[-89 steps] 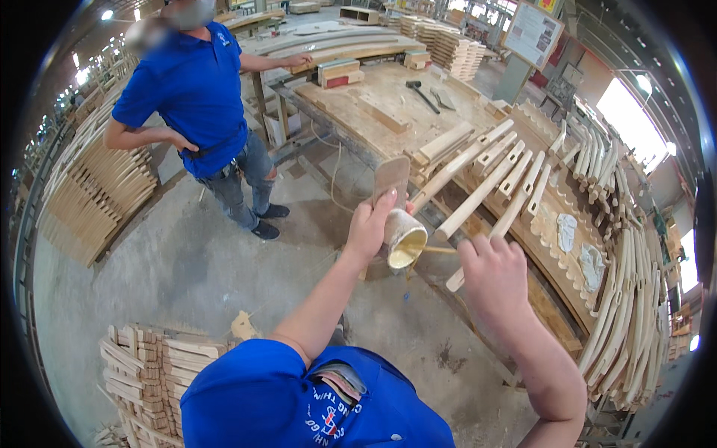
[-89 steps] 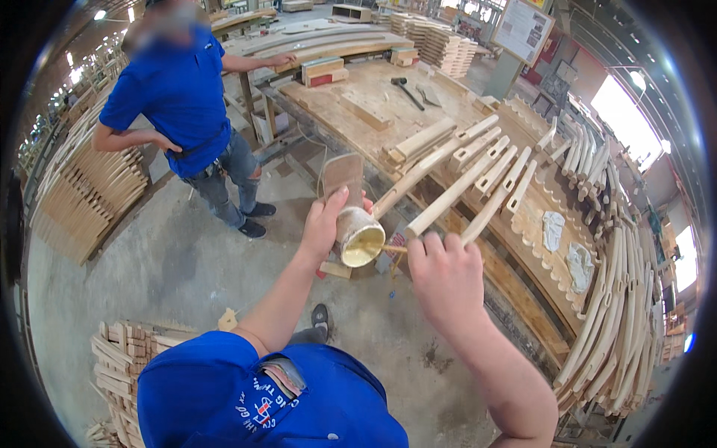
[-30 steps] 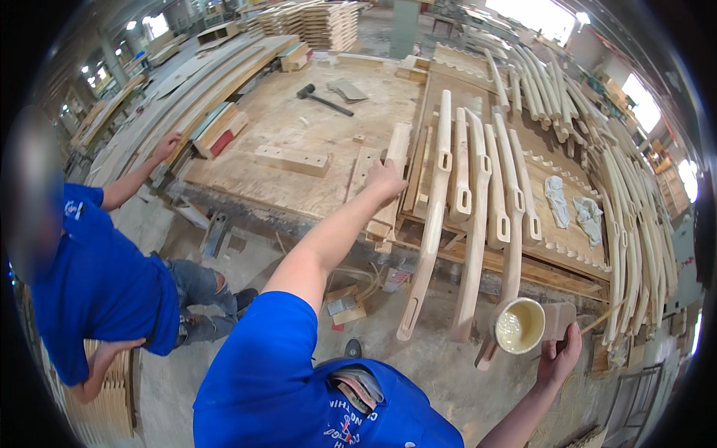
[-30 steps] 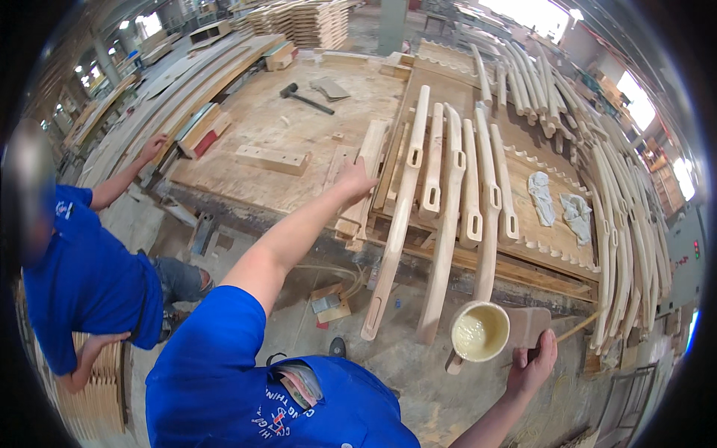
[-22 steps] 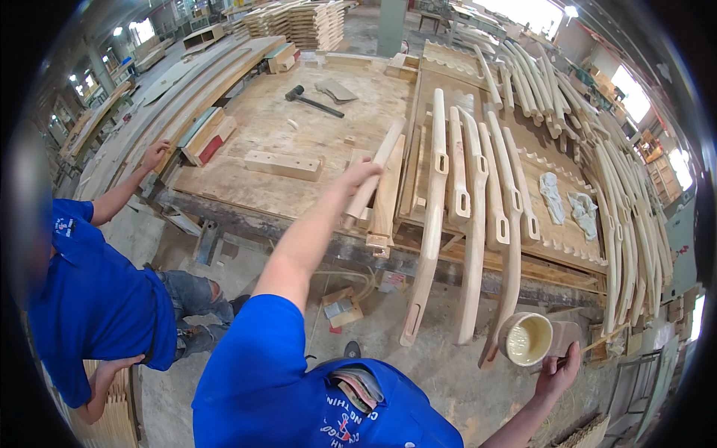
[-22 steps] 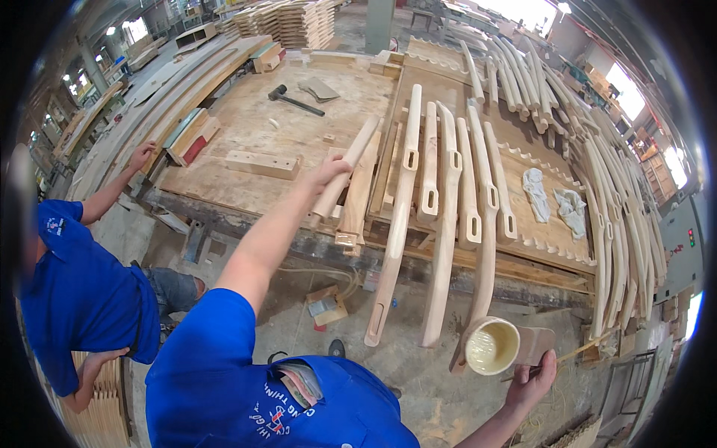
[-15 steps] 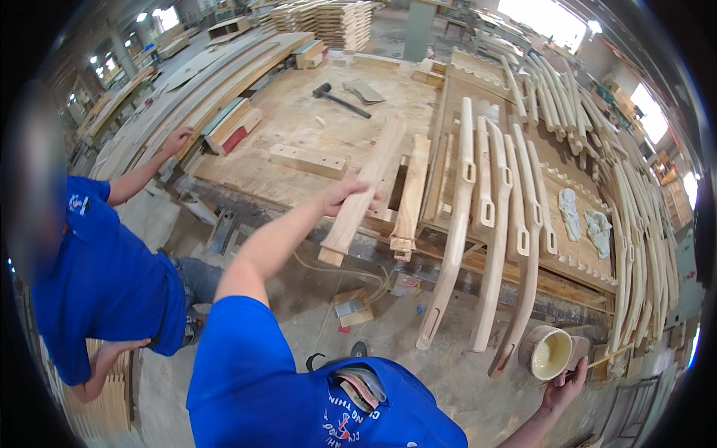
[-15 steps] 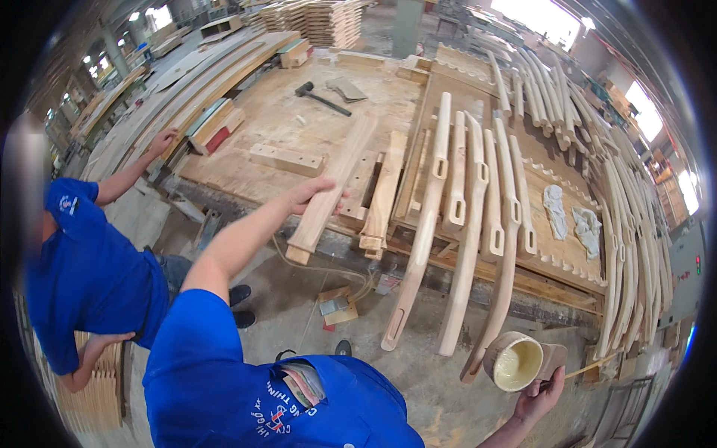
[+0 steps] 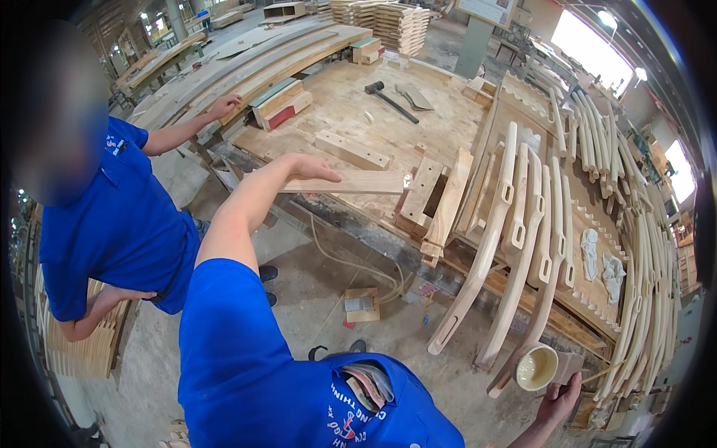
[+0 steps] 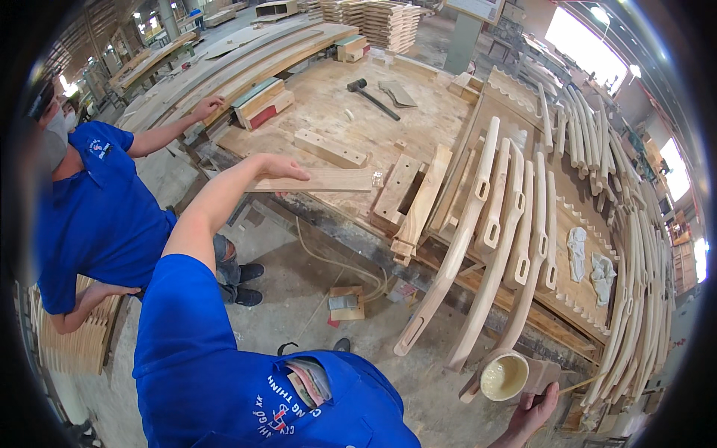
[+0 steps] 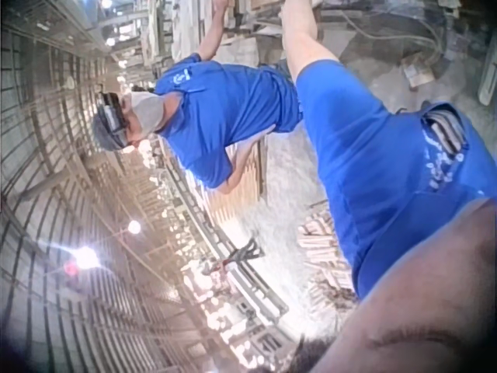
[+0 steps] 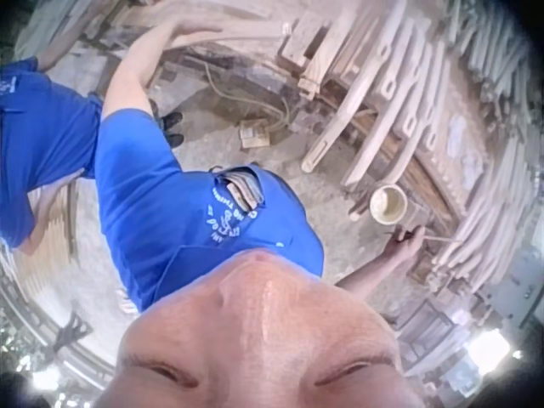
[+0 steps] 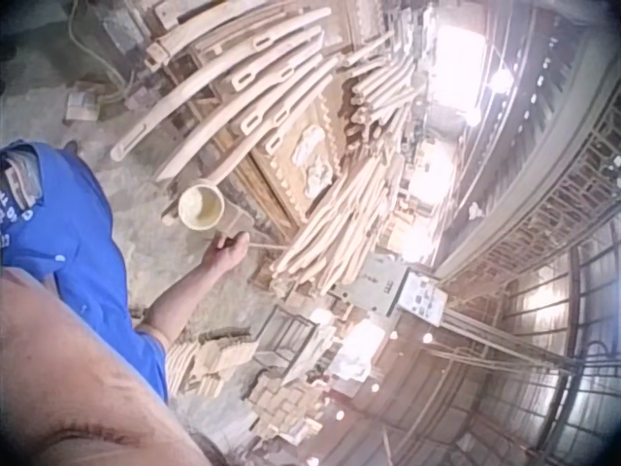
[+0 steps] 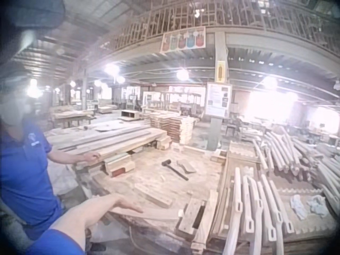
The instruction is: The person mixes a yellowish liquid in a small container using a stick, then pours additional liquid from a bottle into the container. The person uses a power drill to stir the mixture further. The setting is a woodworking workshop with stacks of wooden parts.
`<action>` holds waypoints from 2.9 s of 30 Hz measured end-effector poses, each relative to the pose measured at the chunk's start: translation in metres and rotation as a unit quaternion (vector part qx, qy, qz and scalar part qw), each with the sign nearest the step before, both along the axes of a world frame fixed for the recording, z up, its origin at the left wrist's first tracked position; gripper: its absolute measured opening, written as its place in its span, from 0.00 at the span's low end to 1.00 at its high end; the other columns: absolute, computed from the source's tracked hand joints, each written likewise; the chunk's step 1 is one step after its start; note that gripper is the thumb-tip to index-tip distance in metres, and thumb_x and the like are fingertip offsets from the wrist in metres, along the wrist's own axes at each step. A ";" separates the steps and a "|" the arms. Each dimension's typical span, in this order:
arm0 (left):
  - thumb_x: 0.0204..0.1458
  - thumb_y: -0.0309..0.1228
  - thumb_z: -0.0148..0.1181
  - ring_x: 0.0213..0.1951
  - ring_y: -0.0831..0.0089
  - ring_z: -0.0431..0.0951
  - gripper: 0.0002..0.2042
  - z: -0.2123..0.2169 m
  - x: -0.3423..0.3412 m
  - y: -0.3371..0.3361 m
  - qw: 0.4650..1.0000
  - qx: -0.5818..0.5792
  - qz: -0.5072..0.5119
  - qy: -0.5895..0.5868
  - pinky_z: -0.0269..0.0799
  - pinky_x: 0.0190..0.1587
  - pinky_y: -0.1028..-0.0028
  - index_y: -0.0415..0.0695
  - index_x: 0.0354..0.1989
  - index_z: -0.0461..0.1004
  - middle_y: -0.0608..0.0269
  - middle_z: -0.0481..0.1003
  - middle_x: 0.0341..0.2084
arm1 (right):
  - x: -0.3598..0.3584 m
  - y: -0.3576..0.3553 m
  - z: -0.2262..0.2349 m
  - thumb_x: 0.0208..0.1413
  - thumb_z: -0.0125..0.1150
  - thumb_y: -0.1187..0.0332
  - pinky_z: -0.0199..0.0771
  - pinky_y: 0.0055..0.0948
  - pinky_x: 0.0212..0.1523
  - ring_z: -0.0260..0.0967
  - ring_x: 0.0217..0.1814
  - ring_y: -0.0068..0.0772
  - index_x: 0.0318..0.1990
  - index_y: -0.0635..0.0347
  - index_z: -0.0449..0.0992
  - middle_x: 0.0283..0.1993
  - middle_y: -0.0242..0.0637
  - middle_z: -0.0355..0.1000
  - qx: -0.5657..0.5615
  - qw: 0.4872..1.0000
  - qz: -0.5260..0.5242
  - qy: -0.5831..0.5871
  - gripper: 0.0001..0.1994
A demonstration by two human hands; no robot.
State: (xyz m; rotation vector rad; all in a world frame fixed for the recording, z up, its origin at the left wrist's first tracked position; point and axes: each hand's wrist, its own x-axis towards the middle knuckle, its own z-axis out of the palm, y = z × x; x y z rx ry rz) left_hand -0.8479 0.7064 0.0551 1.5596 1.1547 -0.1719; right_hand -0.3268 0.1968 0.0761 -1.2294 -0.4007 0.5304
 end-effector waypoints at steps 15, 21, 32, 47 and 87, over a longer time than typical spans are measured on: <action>0.49 0.47 0.56 0.33 0.69 0.75 0.27 -0.058 0.189 -0.018 0.953 -0.081 0.134 -0.259 0.74 0.34 0.70 0.35 0.47 0.66 0.57 0.74 0.32 | -0.014 -0.007 -0.008 0.59 0.47 0.60 0.46 0.15 0.12 0.50 0.13 0.13 0.35 0.56 0.69 0.21 0.26 0.66 0.037 0.997 -0.043 0.045 0.10; 0.48 0.52 0.53 0.45 0.56 0.71 0.36 -0.101 0.284 0.014 0.957 0.149 0.222 -0.116 0.68 0.45 0.57 0.35 0.57 0.55 0.49 0.67 0.48 | -0.023 -0.012 -0.015 0.58 0.47 0.62 0.46 0.13 0.09 0.51 0.13 0.12 0.38 0.55 0.69 0.30 0.28 0.70 0.049 0.994 -0.079 0.065 0.09; 0.47 0.59 0.48 0.50 0.62 0.68 0.39 -0.085 0.262 -0.025 0.983 -0.011 0.041 -0.178 0.66 0.43 0.53 0.61 0.64 0.39 0.63 0.62 0.55 | -0.060 -0.040 0.004 0.57 0.48 0.55 0.52 0.18 0.14 0.51 0.13 0.17 0.41 0.58 0.68 0.17 0.28 0.59 -0.009 0.985 -0.118 0.128 0.15; 0.45 0.52 0.53 0.57 0.50 0.59 0.33 -0.030 -0.025 -0.327 0.950 0.131 0.149 0.241 0.50 0.58 0.48 0.51 0.59 0.57 0.52 0.63 0.54 | -0.032 0.016 0.020 0.58 0.48 0.56 0.49 0.19 0.14 0.52 0.13 0.18 0.37 0.54 0.68 0.14 0.27 0.58 0.009 0.990 0.072 0.124 0.12; 0.49 0.47 0.52 0.53 0.55 0.64 0.31 0.018 0.049 -0.601 0.921 0.316 0.194 0.120 0.61 0.53 0.63 0.46 0.60 0.55 0.54 0.65 0.51 | 0.061 -0.140 0.005 0.59 0.40 0.52 0.58 0.21 0.12 0.55 0.12 0.21 0.46 0.60 0.66 0.15 0.31 0.64 -0.034 0.966 0.209 0.151 0.20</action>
